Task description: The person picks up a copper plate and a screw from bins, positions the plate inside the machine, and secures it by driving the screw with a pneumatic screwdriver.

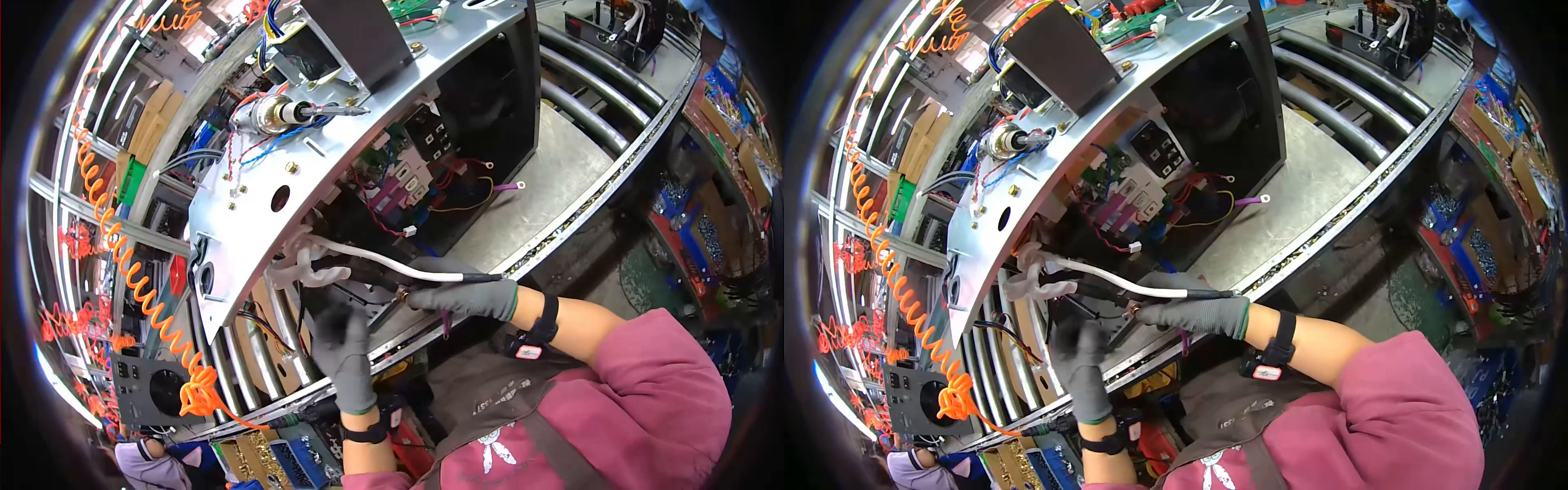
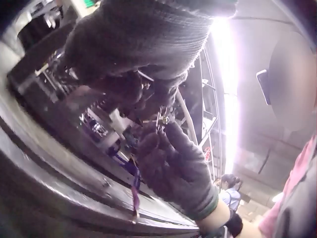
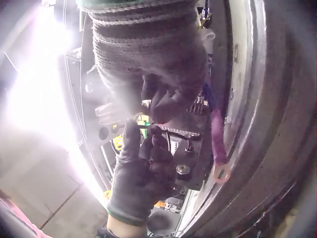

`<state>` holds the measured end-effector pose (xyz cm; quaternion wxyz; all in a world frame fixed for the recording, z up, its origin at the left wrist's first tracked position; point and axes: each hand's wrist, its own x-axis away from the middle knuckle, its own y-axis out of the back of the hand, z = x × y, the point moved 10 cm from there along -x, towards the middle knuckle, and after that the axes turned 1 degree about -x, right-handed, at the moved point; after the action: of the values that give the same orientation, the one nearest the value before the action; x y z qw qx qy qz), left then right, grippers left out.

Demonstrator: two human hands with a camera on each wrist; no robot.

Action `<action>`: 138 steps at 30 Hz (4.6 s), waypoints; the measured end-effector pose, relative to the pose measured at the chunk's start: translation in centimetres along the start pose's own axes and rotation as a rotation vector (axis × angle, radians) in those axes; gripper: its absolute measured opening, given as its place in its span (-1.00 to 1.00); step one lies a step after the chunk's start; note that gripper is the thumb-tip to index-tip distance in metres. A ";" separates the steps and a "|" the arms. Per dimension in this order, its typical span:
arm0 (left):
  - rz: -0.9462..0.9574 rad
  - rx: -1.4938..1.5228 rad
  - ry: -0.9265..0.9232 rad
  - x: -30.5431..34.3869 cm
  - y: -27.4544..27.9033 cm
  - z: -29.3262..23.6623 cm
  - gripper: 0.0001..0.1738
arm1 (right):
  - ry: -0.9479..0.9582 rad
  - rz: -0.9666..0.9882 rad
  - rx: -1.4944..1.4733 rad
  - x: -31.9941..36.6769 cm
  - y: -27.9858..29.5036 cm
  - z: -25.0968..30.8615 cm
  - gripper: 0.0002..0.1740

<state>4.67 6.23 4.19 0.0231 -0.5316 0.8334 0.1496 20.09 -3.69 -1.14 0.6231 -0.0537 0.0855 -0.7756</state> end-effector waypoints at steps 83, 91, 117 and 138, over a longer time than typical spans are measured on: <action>0.127 -0.322 -0.602 -6.2 -3.7 -6.0 -0.72 | 0.649 -0.514 -0.285 -5.5 -4.4 1.3 -0.62; 0.056 -0.243 -0.467 -6.4 -3.5 -4.8 -0.71 | 0.554 -0.502 -0.591 -5.4 -4.2 0.7 -0.70; -0.080 -0.560 -0.663 -6.0 -3.6 -5.2 -0.76 | 0.561 -0.692 0.291 -3.8 -3.5 3.6 -0.68; -0.059 -0.419 -0.514 -6.3 -4.0 -5.2 -0.77 | 0.322 -0.040 -1.375 -8.6 -7.8 -2.5 -0.51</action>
<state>11.56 8.78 9.48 0.1269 -0.4935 0.7356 0.4463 14.02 6.50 -1.89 0.4132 -0.3211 0.6462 -0.5555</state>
